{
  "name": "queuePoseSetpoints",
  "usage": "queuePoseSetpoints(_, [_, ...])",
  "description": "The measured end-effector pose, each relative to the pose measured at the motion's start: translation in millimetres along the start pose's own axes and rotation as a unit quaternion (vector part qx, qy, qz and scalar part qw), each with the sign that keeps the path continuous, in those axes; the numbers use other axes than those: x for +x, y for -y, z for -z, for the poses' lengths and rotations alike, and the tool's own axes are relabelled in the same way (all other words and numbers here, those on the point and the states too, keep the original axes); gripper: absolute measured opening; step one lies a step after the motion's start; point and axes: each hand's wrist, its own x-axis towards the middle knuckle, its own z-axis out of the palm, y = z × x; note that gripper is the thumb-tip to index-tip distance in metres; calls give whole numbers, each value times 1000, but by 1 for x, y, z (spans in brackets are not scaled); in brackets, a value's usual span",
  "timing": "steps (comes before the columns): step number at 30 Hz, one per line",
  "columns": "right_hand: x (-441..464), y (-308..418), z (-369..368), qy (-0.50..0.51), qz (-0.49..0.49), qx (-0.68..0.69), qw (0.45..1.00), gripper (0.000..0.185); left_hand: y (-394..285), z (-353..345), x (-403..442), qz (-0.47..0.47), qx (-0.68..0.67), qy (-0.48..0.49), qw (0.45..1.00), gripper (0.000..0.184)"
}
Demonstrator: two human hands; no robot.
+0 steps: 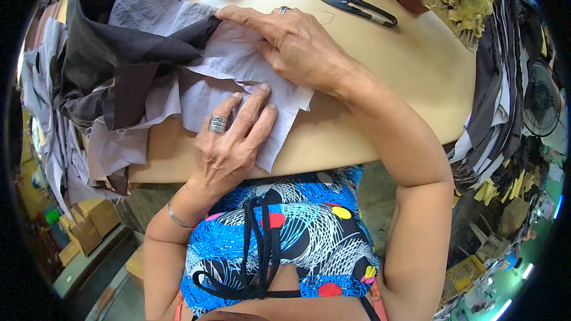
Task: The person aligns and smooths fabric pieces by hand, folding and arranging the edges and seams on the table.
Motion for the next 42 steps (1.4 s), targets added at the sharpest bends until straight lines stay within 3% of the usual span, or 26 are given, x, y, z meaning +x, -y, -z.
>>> queuePoseSetpoints(3, [-2,-3,-1,-19,38,-15,999,62,4,0,-4,-14,-47,-20,999,34])
queuePoseSetpoints(8, [-6,9,9,41,-20,-24,999,66,10,1,-8,15,-96,-43,994,36])
queuePoseSetpoints(11, [-1,20,5,-35,47,-121,991,65,8,-1,-11,28,-104,-32,994,37])
queuePoseSetpoints(14, [3,17,5,47,-23,-91,995,67,7,1,-11,16,-77,-19,997,37])
queuePoseSetpoints(17, [1,5,-1,-11,-15,-31,999,66,6,1,-9,9,-72,-16,997,36])
queuePoseSetpoints(20, [1,21,13,36,-115,-35,992,58,6,1,-9,-11,-51,-10,999,36])
queuePoseSetpoints(23, [-11,8,39,-58,-86,-214,971,48,2,5,-7,-10,-32,27,999,39])
queuePoseSetpoints(25, [-22,2,57,-19,-186,-380,906,41,0,8,-6,3,-44,41,998,42])
queuePoseSetpoints(26, [-27,-2,62,-17,-184,-389,902,39,2,11,-6,-14,-26,56,998,47])
queuePoseSetpoints(28, [-39,-15,62,-16,-185,-404,896,35,-4,9,-5,15,-46,36,998,39])
queuePoseSetpoints(31, [-49,-25,66,-90,-131,-274,948,30,-7,6,-3,30,-75,23,996,37])
queuePoseSetpoints(34, [-53,-11,72,-89,-90,-214,969,28,-3,-1,-7,29,-99,0,995,38])
queuePoseSetpoints(37, [-45,43,67,-36,-59,-145,987,25,-6,0,-8,35,-80,1,996,37])
queuePoseSetpoints(42, [-51,69,33,90,-27,-207,974,18,-10,-2,-9,40,-70,-18,997,35])
